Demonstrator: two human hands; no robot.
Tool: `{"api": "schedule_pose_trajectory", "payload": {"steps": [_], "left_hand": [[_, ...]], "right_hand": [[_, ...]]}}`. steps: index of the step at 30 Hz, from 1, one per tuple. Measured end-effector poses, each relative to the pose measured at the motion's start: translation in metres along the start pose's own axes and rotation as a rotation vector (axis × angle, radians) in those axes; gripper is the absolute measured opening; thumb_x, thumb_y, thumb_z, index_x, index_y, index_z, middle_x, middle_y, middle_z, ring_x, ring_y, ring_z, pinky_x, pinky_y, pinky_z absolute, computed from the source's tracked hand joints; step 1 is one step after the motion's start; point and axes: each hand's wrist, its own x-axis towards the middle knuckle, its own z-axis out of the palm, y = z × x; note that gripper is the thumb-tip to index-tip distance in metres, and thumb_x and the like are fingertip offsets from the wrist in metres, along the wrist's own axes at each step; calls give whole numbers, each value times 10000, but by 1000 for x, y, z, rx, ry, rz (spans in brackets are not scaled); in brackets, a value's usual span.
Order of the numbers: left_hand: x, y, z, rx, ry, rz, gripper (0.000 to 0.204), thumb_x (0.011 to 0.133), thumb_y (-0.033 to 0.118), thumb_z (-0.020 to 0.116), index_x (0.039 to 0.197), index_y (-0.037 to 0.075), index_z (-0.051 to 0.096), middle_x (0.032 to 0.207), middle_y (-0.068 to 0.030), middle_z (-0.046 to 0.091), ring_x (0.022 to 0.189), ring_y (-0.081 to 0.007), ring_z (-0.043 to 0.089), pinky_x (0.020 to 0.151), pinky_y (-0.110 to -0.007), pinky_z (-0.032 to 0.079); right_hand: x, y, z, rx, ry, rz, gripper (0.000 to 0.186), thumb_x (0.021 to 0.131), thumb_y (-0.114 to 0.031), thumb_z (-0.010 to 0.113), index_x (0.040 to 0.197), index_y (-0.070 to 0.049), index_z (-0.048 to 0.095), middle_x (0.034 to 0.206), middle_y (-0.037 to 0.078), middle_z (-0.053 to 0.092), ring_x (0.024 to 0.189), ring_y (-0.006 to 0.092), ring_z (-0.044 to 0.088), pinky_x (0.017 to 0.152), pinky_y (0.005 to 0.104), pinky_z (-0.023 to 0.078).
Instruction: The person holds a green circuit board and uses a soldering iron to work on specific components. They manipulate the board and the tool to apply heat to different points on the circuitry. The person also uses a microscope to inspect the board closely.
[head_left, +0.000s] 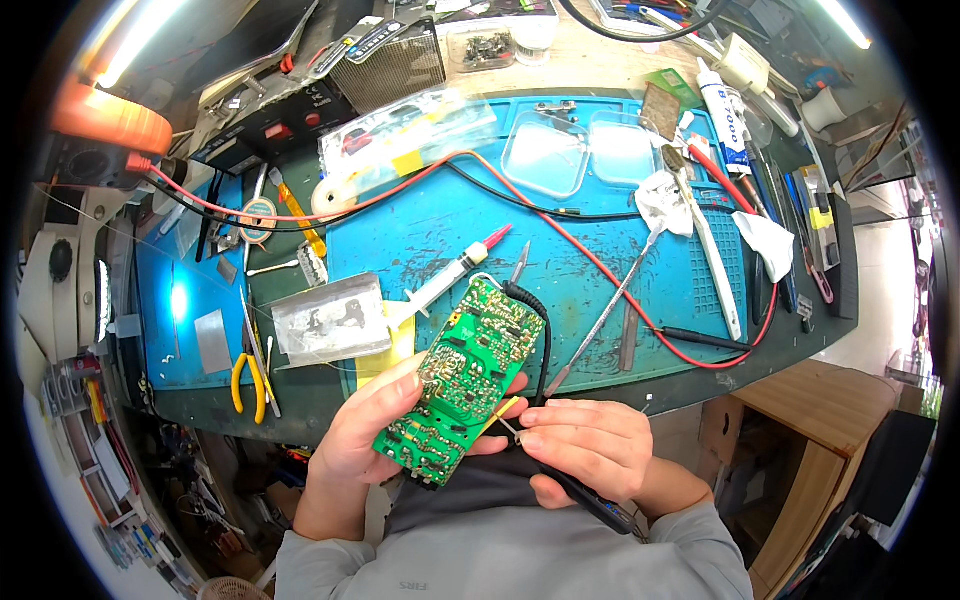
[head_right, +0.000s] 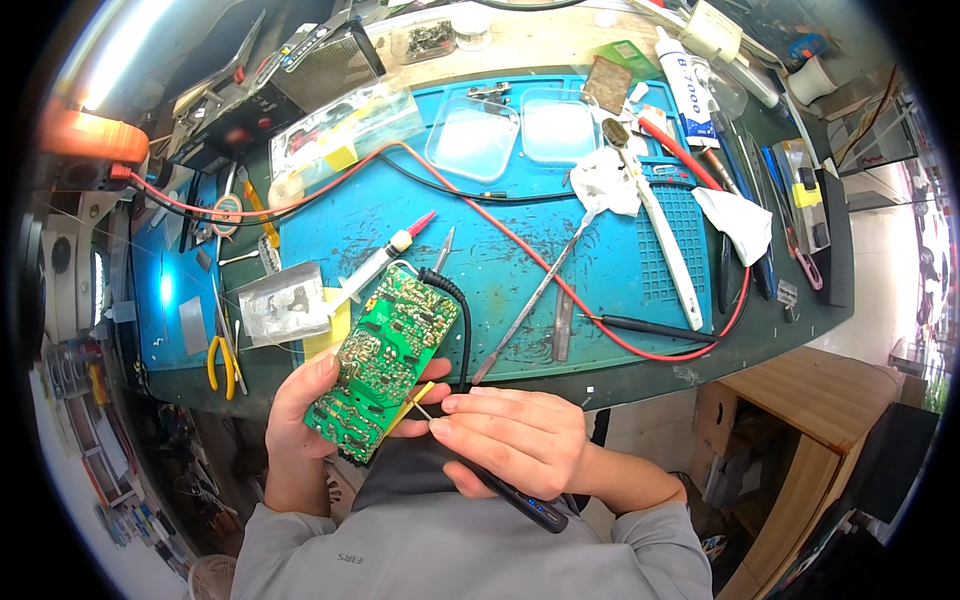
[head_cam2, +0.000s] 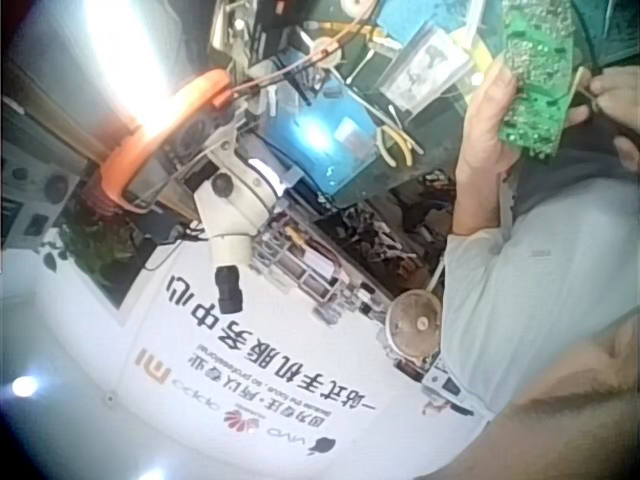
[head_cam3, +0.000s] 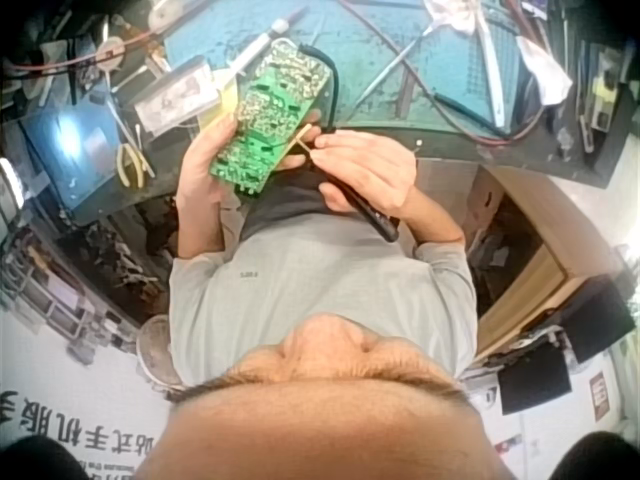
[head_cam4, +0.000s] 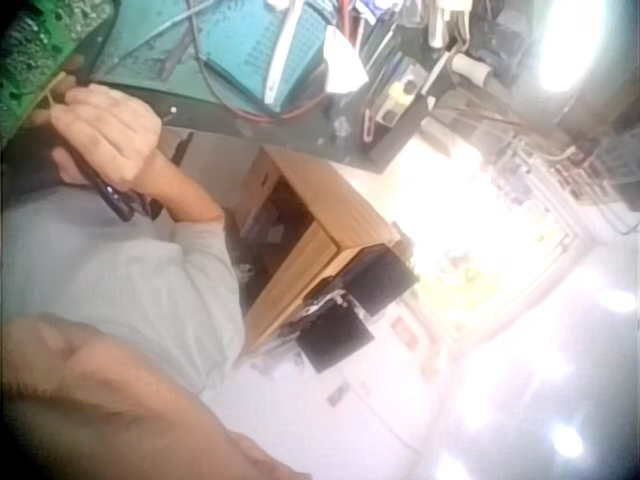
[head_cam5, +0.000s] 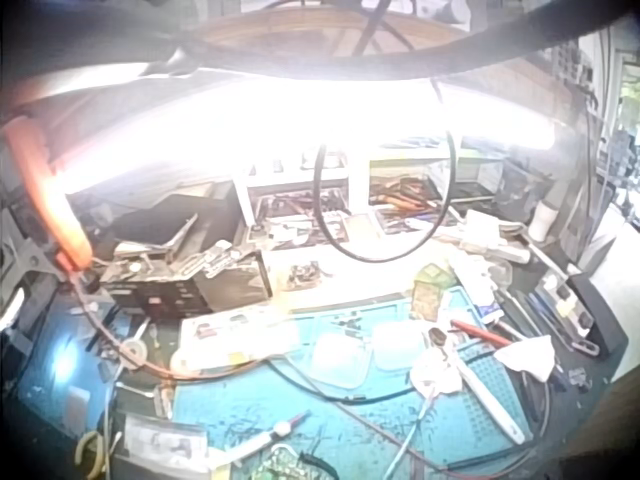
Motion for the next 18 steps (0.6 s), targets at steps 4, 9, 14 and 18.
{"api": "schedule_pose_trajectory", "payload": {"steps": [4, 9, 14, 18], "left_hand": [[-1, -1, 1, -10, 19, 9, 850, 1004, 377, 567, 1567, -95, 140, 1515, -446, 286, 1378, -550, 418, 1056, -644, 468], [0, -1, -1, -4, 3, 9, 851, 1004, 376, 569, 1567, -95, 138, 1516, -444, 286, 1379, -551, 416, 1056, -644, 468], [-1, -1, -1, -6, 0, 8, 851, 1005, 378, 566, 1568, -93, 135, 1520, -440, 283, 1385, -549, 409, 1060, -643, 465], [-1, -1, -3, -1, -14, 6, 847, 1009, 379, 559, 1570, -90, 134, 1525, -436, 280, 1388, -545, 408, 1064, -642, 461]], "right_hand": [[1, -1, 0, -11, -5, 13, 336, 776, -150, 796, 1072, 0, 744, 941, 117, 752, 920, 253, 761, 779, 365, 641], [-1, -1, 0, -2, -13, -7, 337, 776, -153, 796, 1075, -4, 745, 942, 111, 755, 920, 252, 760, 781, 362, 641], [-1, -1, 2, -14, -4, 3, 336, 776, -155, 796, 1072, -3, 746, 941, 105, 756, 928, 251, 758, 782, 362, 641], [0, -2, 1, -5, -19, -8, 331, 779, -153, 795, 1067, 0, 745, 938, 104, 754, 928, 249, 757, 781, 360, 640]]}}
